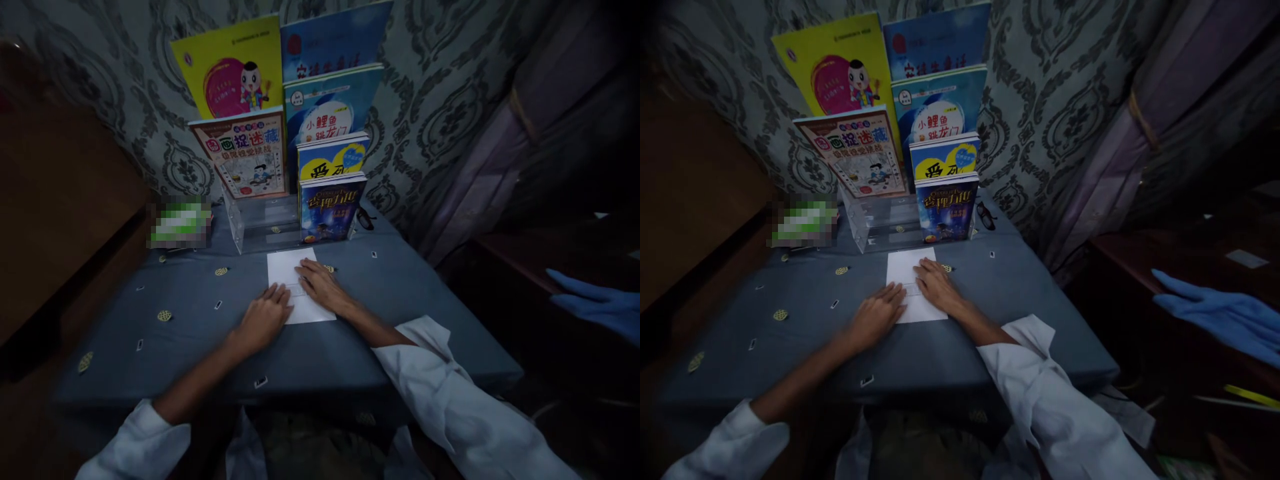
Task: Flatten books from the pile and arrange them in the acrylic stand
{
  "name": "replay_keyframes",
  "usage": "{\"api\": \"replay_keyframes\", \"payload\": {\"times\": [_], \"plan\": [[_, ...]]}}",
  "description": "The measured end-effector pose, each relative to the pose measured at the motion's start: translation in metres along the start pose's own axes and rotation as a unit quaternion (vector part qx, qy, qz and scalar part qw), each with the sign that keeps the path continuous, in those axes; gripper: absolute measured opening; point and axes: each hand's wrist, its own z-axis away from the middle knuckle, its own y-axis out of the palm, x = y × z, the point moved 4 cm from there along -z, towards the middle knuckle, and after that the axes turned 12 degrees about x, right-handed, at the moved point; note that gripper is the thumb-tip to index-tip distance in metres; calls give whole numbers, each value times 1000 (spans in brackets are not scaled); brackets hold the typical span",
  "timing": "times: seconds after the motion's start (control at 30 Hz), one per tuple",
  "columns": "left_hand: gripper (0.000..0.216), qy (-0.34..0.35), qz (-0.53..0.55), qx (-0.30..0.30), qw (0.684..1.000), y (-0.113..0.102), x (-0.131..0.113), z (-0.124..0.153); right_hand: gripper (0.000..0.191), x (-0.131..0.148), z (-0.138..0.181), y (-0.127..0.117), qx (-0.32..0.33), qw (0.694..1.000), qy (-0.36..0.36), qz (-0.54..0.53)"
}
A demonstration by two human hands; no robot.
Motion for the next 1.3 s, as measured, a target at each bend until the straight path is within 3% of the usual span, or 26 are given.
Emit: {"api": "replay_keyframes", "payload": {"times": [0.2,0.37,0.6,0.77,1.1,1.3], "plan": [[38,-79,51,7,996,-12,49,-46,45,1,0,-2,15,1000,-8,6],[41,-97,69,-24,993,-8,69,-67,45,6,3,-6,20,1000,-1,15],[40,-87,63,-83,991,5,74,-70,53,20,-30,8,83,996,-44,9],[41,-74,60,-97,991,7,76,-71,54,22,-50,12,78,996,-34,30],[43,-79,55,-84,992,9,76,-71,56,-32,-21,-15,38,996,74,39],[51,-68,51,-34,996,12,80,-70,54,-38,-14,-23,45,995,73,52]]}}
